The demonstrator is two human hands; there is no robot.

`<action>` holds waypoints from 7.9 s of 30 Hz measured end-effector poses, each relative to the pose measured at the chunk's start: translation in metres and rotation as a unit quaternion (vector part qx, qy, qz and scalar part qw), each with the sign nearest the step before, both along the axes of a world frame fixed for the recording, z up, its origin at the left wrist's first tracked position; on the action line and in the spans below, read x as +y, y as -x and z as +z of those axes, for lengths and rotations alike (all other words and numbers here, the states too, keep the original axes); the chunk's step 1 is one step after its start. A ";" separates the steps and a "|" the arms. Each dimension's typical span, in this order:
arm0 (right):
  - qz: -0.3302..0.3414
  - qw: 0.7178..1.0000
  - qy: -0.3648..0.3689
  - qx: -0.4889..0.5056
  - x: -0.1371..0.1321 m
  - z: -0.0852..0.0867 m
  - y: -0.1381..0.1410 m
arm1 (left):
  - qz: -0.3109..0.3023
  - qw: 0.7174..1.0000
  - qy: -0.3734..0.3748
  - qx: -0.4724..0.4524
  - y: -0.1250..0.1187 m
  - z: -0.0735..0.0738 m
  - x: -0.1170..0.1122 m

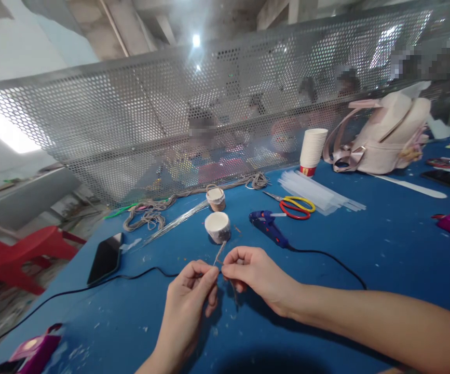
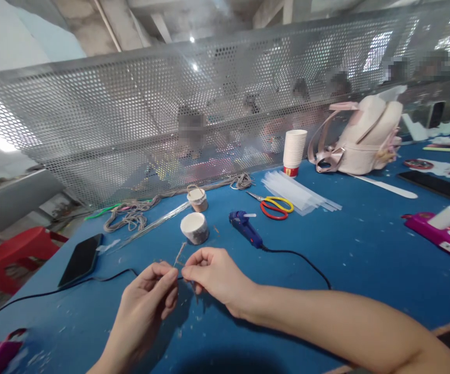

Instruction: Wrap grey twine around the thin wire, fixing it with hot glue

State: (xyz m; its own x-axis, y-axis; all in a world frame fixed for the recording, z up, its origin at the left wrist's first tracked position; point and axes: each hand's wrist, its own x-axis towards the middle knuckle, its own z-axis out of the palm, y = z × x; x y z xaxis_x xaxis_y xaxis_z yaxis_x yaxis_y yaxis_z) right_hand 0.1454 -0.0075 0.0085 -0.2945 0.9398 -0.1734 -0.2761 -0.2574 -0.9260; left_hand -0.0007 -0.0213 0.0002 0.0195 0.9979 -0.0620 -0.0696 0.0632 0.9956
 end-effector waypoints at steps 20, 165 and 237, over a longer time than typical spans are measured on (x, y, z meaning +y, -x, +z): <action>-0.001 1.000 -0.005 -0.005 0.000 0.003 -0.002 | 0.016 1.000 0.011 -0.010 0.001 0.000 0.001; 0.019 1.000 -0.011 -0.003 -0.004 -0.003 0.001 | 0.010 0.999 0.024 -0.036 0.005 0.003 0.004; 0.035 0.940 -0.170 -0.294 -0.019 -0.008 -0.063 | 0.015 0.983 0.128 -0.132 0.007 0.002 0.019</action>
State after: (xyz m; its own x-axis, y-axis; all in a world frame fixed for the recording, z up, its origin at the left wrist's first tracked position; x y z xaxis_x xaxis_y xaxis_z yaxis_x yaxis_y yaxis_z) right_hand 0.2086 -0.0266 0.0009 -0.3043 0.9524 -0.0180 0.3163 0.0832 -0.9450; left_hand -0.0073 -0.0026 0.0025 0.0401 0.9508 -0.3071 -0.3290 0.3028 0.8945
